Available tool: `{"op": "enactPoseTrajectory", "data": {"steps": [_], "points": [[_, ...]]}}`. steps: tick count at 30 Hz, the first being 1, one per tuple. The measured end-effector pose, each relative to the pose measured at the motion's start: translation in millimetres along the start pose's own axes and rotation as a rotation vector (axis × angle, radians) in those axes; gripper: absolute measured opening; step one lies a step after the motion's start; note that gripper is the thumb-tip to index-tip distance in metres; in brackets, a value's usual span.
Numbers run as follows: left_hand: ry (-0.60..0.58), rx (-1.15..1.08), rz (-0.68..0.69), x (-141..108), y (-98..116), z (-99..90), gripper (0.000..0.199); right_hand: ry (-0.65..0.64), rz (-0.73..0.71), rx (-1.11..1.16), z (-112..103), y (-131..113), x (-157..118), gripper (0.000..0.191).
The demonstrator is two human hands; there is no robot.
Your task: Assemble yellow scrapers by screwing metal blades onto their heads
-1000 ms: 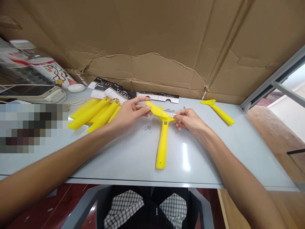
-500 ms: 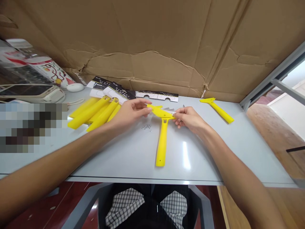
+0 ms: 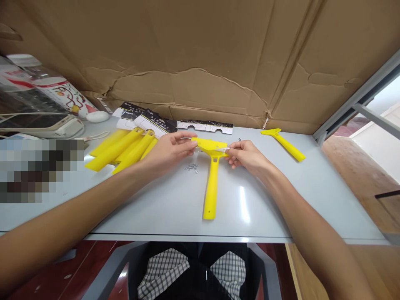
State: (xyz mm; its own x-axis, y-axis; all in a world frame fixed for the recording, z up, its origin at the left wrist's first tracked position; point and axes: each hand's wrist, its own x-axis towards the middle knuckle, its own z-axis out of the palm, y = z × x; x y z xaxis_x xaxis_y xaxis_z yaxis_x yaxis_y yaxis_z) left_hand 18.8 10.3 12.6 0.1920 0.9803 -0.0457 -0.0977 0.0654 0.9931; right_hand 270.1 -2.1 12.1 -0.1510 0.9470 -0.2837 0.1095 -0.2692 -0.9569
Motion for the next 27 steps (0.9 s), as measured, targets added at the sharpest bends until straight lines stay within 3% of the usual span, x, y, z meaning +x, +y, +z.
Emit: {"op": "enactPoseTrajectory", "data": {"steps": [9,15,19,23,27], "points": [[0.02,0.271,0.142,0,-9,-1.2,0.026,-0.017,-0.001,0.012,2,-3,-3,0.008],[0.061,0.293,0.09,1,-12,-3.0,0.028,-0.006,-0.003,0.02,3,-5,-4,0.01],[0.069,0.16,0.018,1,-15,-0.3,0.024,-0.012,-0.009,0.022,3,-4,-4,0.013],[-0.031,-0.078,-0.088,4,-21,1.4,0.021,-0.038,-0.02,0.016,2,-2,-4,0.01],[-0.043,-0.121,-0.138,5,-23,0.0,0.025,-0.06,-0.024,0.007,2,-2,-4,0.008]]}}
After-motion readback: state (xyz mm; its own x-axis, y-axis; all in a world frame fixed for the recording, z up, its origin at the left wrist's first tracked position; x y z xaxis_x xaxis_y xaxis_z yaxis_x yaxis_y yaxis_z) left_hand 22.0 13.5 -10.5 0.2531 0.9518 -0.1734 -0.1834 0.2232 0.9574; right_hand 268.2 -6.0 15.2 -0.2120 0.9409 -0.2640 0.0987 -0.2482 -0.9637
